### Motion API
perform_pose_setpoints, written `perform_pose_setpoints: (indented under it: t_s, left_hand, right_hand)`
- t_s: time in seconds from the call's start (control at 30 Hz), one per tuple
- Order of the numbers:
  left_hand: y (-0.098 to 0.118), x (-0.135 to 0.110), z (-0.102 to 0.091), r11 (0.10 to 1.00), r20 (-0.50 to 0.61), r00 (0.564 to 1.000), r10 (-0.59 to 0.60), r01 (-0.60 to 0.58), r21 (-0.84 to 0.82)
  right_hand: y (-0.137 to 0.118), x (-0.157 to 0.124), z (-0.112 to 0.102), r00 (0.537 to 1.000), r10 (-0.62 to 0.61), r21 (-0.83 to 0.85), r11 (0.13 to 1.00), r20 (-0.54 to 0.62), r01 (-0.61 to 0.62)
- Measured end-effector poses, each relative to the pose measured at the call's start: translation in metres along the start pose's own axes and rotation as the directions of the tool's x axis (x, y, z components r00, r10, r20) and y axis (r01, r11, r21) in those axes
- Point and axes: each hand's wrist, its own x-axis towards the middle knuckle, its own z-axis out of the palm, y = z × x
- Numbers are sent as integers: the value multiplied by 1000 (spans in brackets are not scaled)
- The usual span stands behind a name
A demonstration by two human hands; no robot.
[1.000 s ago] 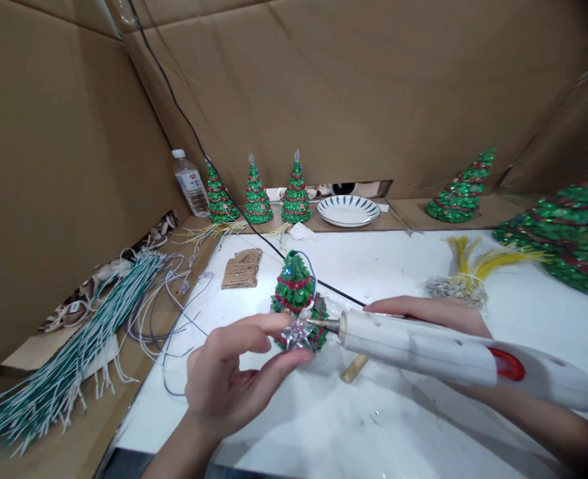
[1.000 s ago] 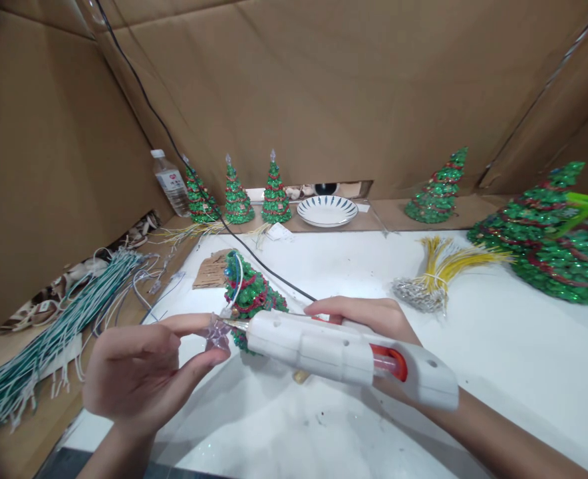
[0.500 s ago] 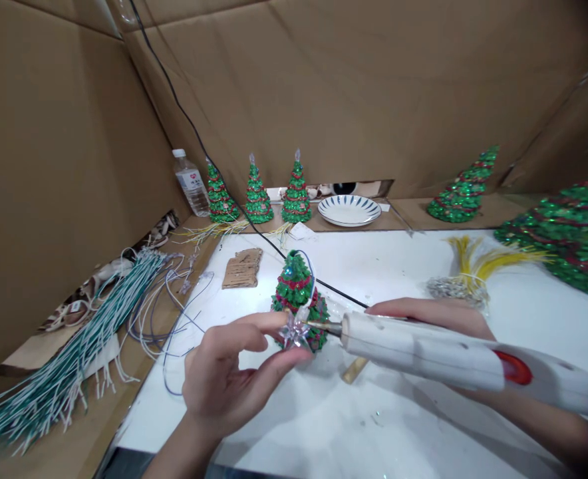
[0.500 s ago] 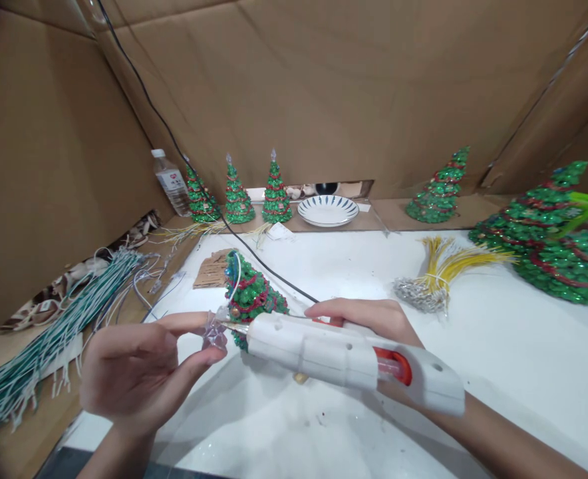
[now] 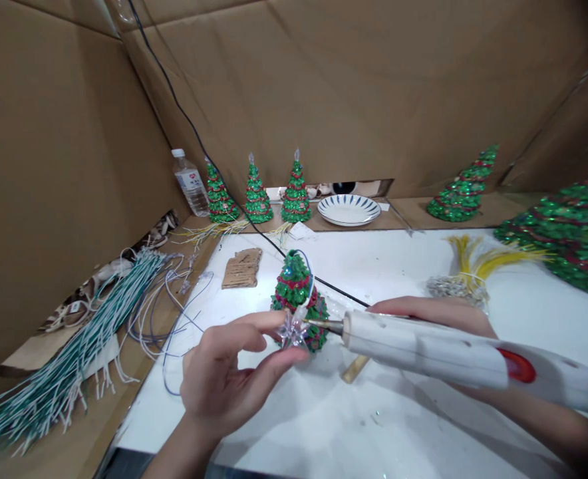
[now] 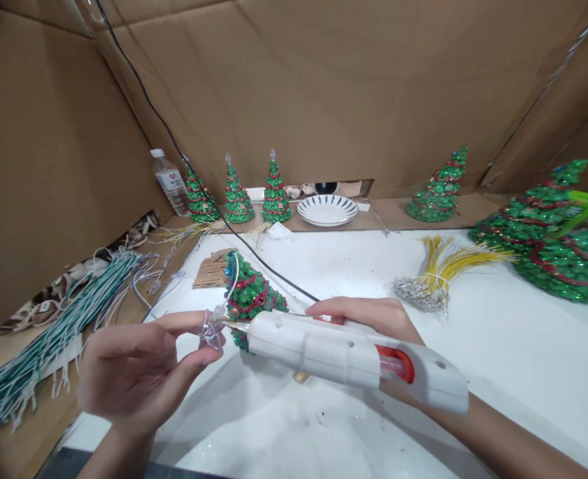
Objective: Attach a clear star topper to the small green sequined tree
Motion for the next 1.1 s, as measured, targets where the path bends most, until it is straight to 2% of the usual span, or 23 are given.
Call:
perform_pose_setpoints:
  t_s: [0.33, 0.43, 0.53, 0.63, 0.73, 0.9, 1.0, 1.1]
  left_hand:
    - [-1, 1, -1, 1000, 0, 1000, 19, -19, 9]
    - [-1, 1, 0, 1000, -8, 1000, 20, -20, 3]
    - [1, -1, 0, 999, -17, 999, -28, 28, 19]
    - [3, -3, 0, 995, -4, 996, -89, 90, 42]
    - [5, -3, -1, 994, 4, 995, -103, 103, 38]
    - [6, -1, -1, 993, -5, 994, -107, 108, 44]
    - [5, -1, 0, 994, -24, 995, -98, 99, 54]
    - [4, -1, 0, 997, -19, 997, -72, 73, 37]
  right_hand:
    - [-1, 0, 0, 1000, 9, -6, 1000, -10, -9]
    - [0, -1, -2, 999, 13, 2, 1000, 30, -13]
    - [-2, 0, -4, 998, 20, -18, 1000, 61, -19]
    - [-3, 2, -4, 1000, 6, -2, 1000, 22, -6]
    - [-4, 3, -2, 999, -21, 3, 1000, 29, 21]
    - [-6, 2, -2, 999, 49, -13, 999, 7, -49]
    - [-7, 2, -4, 998, 31, -29, 999, 56, -29]
    - [-5, 3, -5, 999, -5, -49, 999, 46, 8]
